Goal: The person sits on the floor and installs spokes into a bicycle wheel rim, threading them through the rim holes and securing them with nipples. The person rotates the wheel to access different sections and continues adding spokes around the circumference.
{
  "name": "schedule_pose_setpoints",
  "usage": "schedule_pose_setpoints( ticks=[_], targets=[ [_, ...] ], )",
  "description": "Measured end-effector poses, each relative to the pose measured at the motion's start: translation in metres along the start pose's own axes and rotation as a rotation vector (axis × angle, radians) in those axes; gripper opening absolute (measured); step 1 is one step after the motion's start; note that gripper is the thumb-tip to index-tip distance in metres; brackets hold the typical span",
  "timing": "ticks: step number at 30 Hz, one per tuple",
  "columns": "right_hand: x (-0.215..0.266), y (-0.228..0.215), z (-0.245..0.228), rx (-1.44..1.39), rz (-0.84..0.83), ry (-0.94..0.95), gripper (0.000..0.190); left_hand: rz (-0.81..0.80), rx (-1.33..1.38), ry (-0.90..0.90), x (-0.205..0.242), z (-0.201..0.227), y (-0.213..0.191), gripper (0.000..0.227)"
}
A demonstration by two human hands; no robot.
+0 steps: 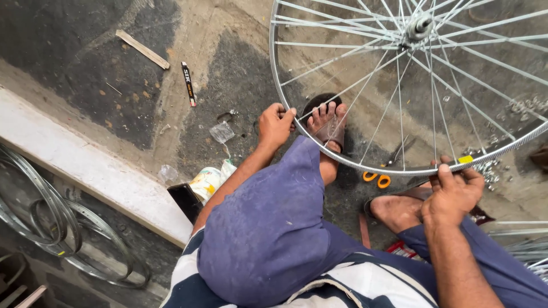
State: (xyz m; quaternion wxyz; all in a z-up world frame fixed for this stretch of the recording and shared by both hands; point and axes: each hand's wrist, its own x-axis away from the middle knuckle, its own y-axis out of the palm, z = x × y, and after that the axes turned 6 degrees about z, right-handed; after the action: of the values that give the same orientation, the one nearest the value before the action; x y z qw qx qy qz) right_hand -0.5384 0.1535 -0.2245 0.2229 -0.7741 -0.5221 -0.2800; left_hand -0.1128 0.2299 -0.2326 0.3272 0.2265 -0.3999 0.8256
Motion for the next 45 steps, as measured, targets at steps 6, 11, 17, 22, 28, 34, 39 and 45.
schedule_pose_setpoints(
  ticks=[6, 11, 17, 22, 28, 34, 39, 45],
  targets=[
    [-0.008, -0.015, 0.012, 0.021, -0.033, -0.075, 0.052, -0.089, -0.181, 0.037, -0.037, 0.007, -0.015, 0.040],
    [-0.030, -0.007, 0.016, 0.122, 0.066, -0.113, 0.038, 0.216, -0.252, 0.222, -0.101, 0.053, -0.039, 0.042],
    [-0.046, -0.008, 0.030, 0.103, 0.145, -0.131, 0.037, -0.002, -0.073, 0.373, -0.159, 0.079, -0.037, 0.044],
    [-0.042, -0.005, 0.019, 0.116, 0.154, -0.129, 0.038, -0.103, 0.022, 0.415, -0.163, 0.075, -0.021, 0.050],
    [-0.042, -0.006, 0.010, 0.070, 0.090, -0.127, 0.037, -0.210, 0.345, 0.101, -0.162, 0.065, -0.030, 0.029],
    [-0.045, -0.012, 0.013, 0.062, 0.083, -0.131, 0.038, -0.003, -0.233, 0.322, -0.126, 0.073, -0.042, 0.036],
    [-0.050, -0.011, 0.016, 0.059, 0.080, -0.116, 0.041, 0.128, -0.317, 0.542, -0.109, 0.072, -0.034, 0.037],
    [-0.051, -0.010, 0.016, 0.001, 0.053, -0.163, 0.042, 0.083, -0.526, 0.355, -0.117, 0.060, -0.026, 0.029]
  ],
)
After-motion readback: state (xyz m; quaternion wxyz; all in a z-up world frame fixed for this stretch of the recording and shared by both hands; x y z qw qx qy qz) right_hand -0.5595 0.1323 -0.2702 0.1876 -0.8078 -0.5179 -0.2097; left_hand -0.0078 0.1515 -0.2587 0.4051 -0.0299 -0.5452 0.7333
